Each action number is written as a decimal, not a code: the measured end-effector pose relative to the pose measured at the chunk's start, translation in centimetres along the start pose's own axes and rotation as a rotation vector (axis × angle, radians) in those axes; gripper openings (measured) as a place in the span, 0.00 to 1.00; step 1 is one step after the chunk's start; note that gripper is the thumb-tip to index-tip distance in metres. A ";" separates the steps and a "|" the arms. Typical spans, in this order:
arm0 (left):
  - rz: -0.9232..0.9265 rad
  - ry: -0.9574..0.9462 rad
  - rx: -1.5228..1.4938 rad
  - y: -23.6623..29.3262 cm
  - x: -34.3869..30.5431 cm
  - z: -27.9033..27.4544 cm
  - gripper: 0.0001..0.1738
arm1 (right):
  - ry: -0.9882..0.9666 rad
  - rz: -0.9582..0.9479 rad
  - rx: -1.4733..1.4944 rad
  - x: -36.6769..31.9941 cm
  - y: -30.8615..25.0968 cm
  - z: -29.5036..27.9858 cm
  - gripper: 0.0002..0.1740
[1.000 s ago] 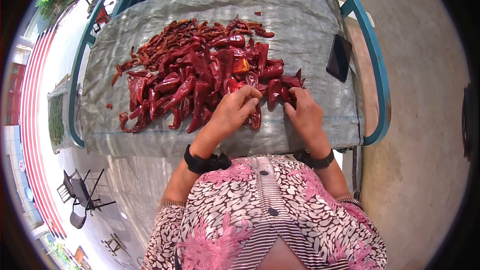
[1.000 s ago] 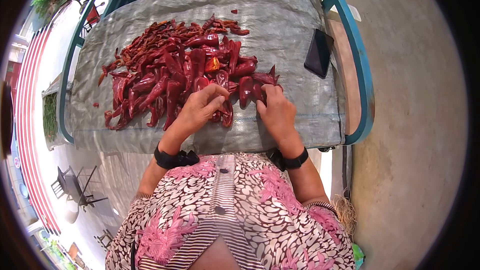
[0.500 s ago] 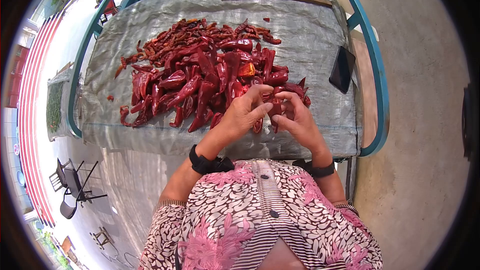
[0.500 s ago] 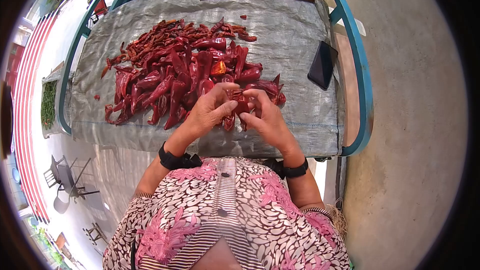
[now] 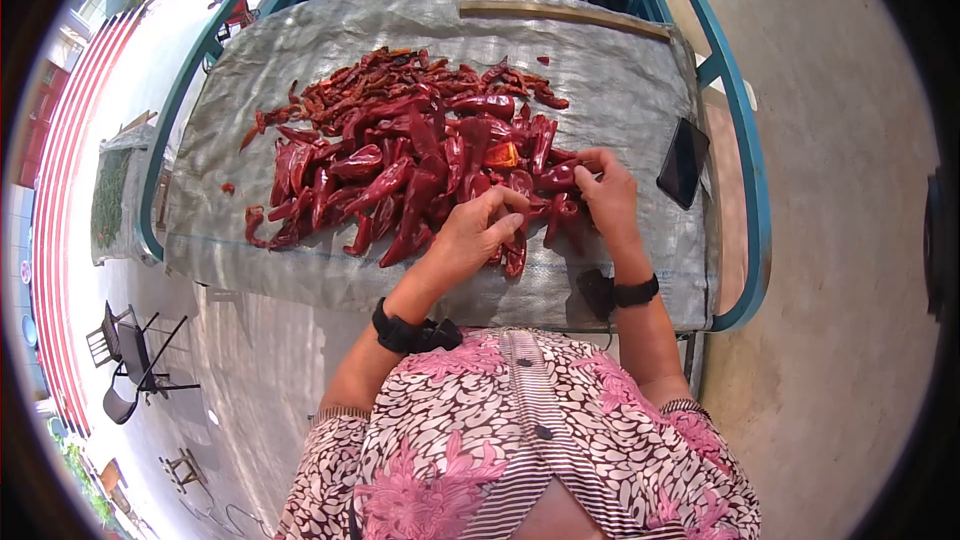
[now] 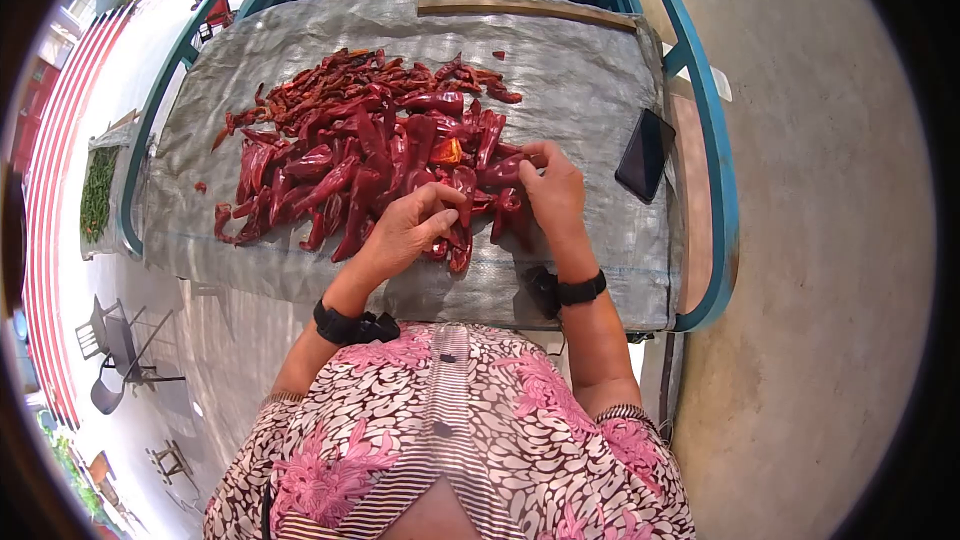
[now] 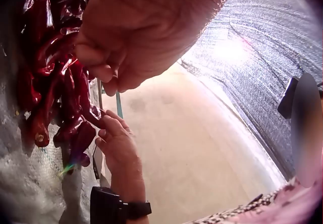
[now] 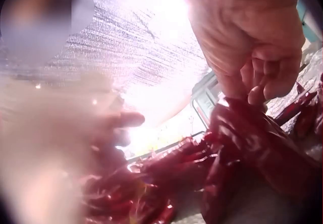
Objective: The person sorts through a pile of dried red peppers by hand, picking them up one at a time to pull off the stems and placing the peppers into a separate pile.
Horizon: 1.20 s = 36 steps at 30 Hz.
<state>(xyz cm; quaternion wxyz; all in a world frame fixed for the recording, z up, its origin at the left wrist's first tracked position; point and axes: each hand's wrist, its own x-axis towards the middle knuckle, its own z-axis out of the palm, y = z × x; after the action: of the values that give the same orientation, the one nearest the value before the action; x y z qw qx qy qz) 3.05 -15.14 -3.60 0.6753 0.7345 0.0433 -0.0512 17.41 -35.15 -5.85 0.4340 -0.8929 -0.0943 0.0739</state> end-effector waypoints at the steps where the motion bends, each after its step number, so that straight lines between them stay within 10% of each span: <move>1: -0.016 0.006 0.001 0.0 -0.2 0.0 0.15 | 0.026 -0.030 0.109 -0.1 0.1 -0.6 0.14; 6: 0.010 0.046 -0.012 0.7 -0.2 0.2 0.22 | 0.114 -0.180 0.407 -2.8 -2.7 -4.3 0.11; 10: -0.013 -0.055 0.035 1.9 -0.2 0.8 0.26 | -0.355 -0.058 0.723 -6.1 -5.3 -4.4 0.11; 15: -0.053 -0.140 0.185 2.5 -1.0 0.8 0.20 | -0.354 -0.057 0.455 -4.9 -3.0 -3.8 0.12; 22: -0.003 -0.233 0.251 0.5 -1.5 0.1 0.20 | 0.187 -0.341 -0.241 -1.4 -2.5 -3.4 0.08; 28: 0.007 -0.236 0.312 0.5 -1.7 0.2 0.18 | 0.038 -0.461 -0.733 0.2 -2.1 0.2 0.16; 36: -0.005 -0.205 0.264 0.6 -2.3 0.0 0.18 | -0.036 -0.390 -0.436 1.1 -1.1 -0.7 0.11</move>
<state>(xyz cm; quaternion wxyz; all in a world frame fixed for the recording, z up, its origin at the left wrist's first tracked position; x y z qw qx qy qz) 0.83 -15.16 -2.70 0.5737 0.8076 -0.0310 -0.1329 18.46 -34.71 -4.59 0.2359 -0.9288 -0.2852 -0.0172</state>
